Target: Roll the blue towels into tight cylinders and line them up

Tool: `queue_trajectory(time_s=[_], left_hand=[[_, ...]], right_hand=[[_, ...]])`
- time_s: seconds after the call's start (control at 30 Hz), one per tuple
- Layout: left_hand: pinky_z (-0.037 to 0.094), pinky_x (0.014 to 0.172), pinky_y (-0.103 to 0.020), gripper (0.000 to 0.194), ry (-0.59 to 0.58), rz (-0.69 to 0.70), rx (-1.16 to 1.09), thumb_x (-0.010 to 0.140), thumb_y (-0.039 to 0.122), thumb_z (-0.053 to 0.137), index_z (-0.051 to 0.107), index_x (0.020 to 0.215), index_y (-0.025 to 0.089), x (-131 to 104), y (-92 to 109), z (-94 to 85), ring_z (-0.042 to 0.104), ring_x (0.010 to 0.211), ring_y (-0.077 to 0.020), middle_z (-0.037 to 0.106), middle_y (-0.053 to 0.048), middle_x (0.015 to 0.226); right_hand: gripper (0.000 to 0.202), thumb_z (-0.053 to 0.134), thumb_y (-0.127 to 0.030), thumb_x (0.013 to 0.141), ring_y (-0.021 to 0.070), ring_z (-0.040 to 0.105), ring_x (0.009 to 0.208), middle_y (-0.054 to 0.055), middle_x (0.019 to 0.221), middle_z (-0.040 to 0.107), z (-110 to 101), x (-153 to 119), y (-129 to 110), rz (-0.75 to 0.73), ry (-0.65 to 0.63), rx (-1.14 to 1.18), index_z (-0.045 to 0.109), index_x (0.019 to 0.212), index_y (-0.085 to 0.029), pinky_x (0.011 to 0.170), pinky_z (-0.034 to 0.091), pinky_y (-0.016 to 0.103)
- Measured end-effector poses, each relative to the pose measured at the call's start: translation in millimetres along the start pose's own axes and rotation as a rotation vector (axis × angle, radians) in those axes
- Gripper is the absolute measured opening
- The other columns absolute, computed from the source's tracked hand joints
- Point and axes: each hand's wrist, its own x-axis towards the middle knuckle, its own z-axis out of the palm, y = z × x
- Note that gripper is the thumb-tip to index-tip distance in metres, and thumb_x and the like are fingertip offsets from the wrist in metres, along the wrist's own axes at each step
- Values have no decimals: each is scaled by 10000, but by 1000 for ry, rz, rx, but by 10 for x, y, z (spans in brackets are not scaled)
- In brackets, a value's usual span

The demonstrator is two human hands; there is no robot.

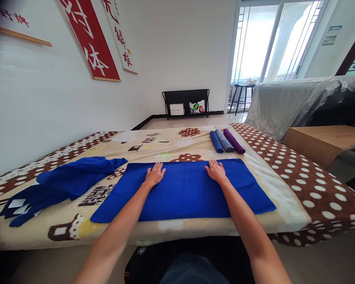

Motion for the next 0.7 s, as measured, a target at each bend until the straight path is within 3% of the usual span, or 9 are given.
queue_trajectory(time_s=[0.07, 0.13, 0.17, 0.23, 0.3, 0.53, 0.6, 0.7], left_hand=[[401, 1071, -565, 472, -31, 125, -35, 939, 403, 588, 505, 1362, 210, 43, 484, 165, 491, 1291, -294, 470, -109, 1456], [387, 1080, -571, 482, -52, 201, -59, 940, 409, 585, 497, 1371, 214, 63, 812, 287, 479, 1304, -298, 456, -109, 1469], [376, 1088, -576, 488, -60, 220, -66, 940, 411, 584, 492, 1377, 216, 69, 889, 322, 469, 1314, -301, 447, -109, 1478], [353, 1102, -585, 499, -68, 221, -71, 940, 415, 581, 482, 1388, 220, 82, 852, 339, 447, 1334, -307, 426, -109, 1497], [339, 1110, -591, 502, -63, 178, -65, 941, 416, 580, 478, 1393, 224, 97, 591, 290, 435, 1345, -310, 416, -109, 1506], [351, 1102, -596, 481, -22, -119, -1, 939, 407, 587, 500, 1370, 210, 69, -835, -88, 450, 1334, -310, 448, -112, 1478], [341, 1107, -602, 488, -24, -189, 12, 939, 411, 586, 496, 1376, 215, 34, -1102, -166, 438, 1344, -314, 438, -111, 1488], [309, 1122, -619, 516, -37, -272, 27, 939, 428, 580, 472, 1401, 227, -4, -1328, -233, 402, 1372, -325, 404, -110, 1516]], right_hand=[[471, 576, -431, 943, 269, 491, 1268, 104, 1428, 470, 116, 38, -414, -125, -13, 32, 509, 1350, -204, 1060, 406, 535], [465, 576, -428, 944, 263, 505, 1252, 103, 1418, 479, 198, 53, -702, -213, -20, 55, 510, 1348, -206, 1046, 423, 525], [464, 576, -426, 945, 262, 507, 1248, 103, 1416, 480, 221, 56, -775, -238, -21, 63, 510, 1348, -207, 1043, 426, 523], [464, 575, -425, 945, 262, 507, 1249, 103, 1417, 479, 230, 62, -763, -249, -20, 70, 509, 1349, -207, 1044, 426, 524], [466, 574, -426, 946, 264, 502, 1256, 104, 1422, 475, 196, 67, -564, -212, -14, 68, 507, 1352, -208, 1050, 419, 528], [471, 571, -428, 947, 276, 464, 1301, 105, 1448, 454, -65, -37, 632, 37, -16, 27, 505, 1358, -208, 1086, 373, 550], [480, 571, -431, 946, 280, 454, 1312, 106, 1456, 446, -133, -97, 896, 93, -19, 14, 500, 1365, -207, 1093, 361, 557], [498, 569, -439, 945, 290, 427, 1336, 107, 1479, 422, -214, -175, 1161, 169, -22, -7, 488, 1379, -209, 1108, 334, 571]])
